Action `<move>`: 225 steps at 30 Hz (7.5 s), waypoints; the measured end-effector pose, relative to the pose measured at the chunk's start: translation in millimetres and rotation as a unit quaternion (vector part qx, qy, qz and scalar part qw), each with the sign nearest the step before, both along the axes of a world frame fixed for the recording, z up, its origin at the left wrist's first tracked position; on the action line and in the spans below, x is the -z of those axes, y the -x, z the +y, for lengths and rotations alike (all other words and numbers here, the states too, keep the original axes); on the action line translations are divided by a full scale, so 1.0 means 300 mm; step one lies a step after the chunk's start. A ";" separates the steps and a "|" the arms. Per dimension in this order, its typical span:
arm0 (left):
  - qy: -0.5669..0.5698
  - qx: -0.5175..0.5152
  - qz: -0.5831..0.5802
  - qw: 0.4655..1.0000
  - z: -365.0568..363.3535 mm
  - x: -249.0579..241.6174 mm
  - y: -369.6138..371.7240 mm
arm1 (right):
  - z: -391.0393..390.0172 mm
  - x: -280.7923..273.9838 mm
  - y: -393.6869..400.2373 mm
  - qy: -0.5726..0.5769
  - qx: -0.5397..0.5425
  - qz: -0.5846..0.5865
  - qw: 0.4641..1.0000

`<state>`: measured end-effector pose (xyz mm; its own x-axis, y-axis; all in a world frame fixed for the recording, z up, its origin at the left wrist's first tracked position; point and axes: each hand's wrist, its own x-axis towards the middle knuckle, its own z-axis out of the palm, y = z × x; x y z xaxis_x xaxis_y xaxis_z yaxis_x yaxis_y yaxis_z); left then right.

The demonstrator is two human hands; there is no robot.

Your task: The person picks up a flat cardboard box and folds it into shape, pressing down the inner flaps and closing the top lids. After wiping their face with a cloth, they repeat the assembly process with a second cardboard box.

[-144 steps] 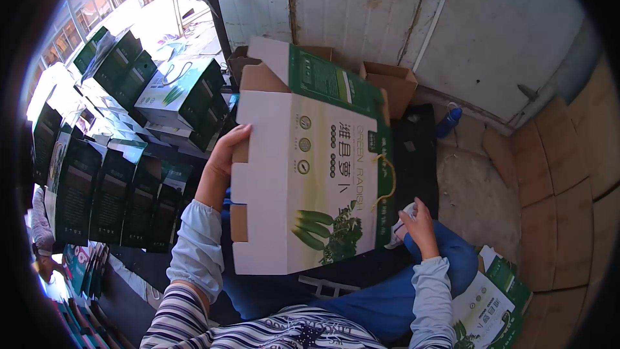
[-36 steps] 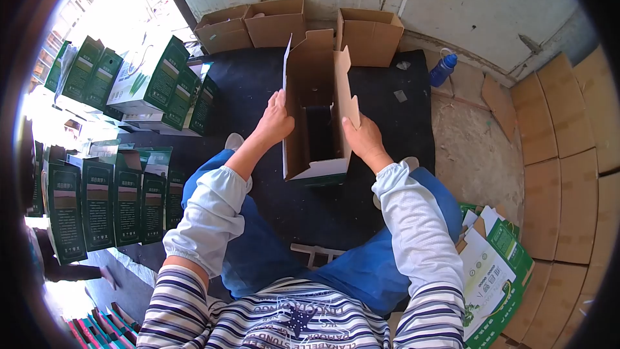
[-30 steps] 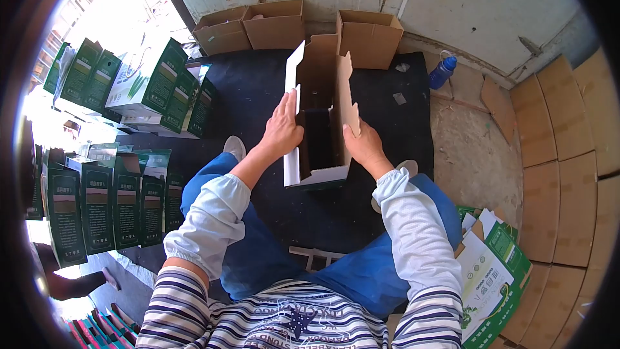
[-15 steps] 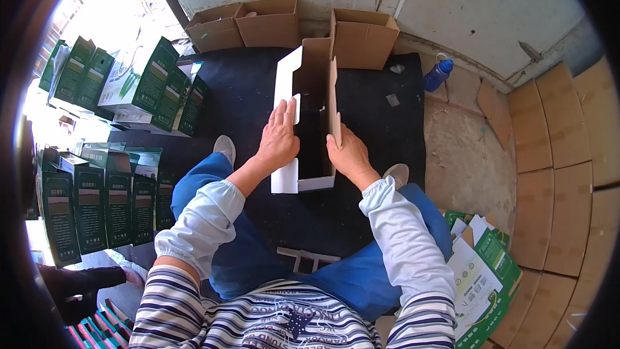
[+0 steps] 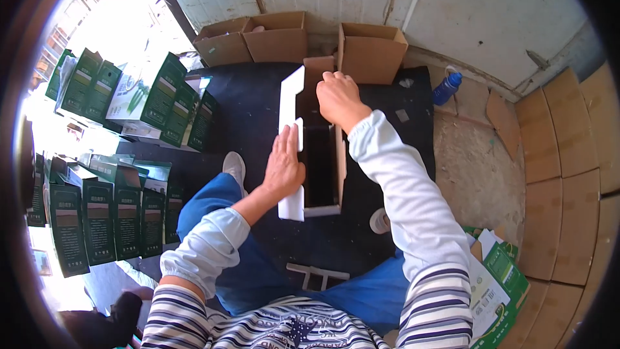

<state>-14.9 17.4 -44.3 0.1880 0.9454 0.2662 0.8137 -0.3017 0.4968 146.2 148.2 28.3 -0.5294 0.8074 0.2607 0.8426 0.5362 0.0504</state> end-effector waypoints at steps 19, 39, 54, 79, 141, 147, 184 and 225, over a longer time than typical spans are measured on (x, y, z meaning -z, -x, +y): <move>0.072 0.004 0.086 0.994 0.028 -0.034 -0.037 | -0.637 -0.096 -0.088 0.281 -0.185 0.006 0.941; -0.030 0.038 0.181 0.982 -0.002 0.077 -0.006 | -0.642 0.031 -0.119 0.127 -0.063 0.113 0.983; 0.020 0.116 0.231 0.966 -0.094 0.019 -0.008 | -0.550 -0.050 -0.083 0.132 0.040 -0.048 0.989; 0.018 0.202 0.155 0.967 -0.162 -0.020 -0.128 | 0.112 -0.004 0.007 0.200 0.035 -0.269 0.941; 0.027 0.085 0.195 0.977 0.044 0.074 0.037 | -0.375 0.187 -0.270 0.209 0.094 -0.022 0.973; -0.046 0.016 0.124 0.991 0.016 -0.024 0.032 | -0.387 0.175 -0.311 0.096 0.082 0.126 0.984; 0.355 -0.146 -0.537 0.751 -0.053 0.005 0.375 | -0.430 0.307 -0.623 0.489 0.234 0.660 0.520; 0.248 0.062 0.114 0.960 -0.071 0.171 0.423 | -0.501 0.317 -0.453 0.500 0.280 0.272 0.773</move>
<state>-141.9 -3.8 -95.5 0.3075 0.9120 -0.2715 0.8912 -0.1760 0.4181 282.2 -2.2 -66.9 -0.0559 0.8126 -0.5801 0.7079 -0.3775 -0.5970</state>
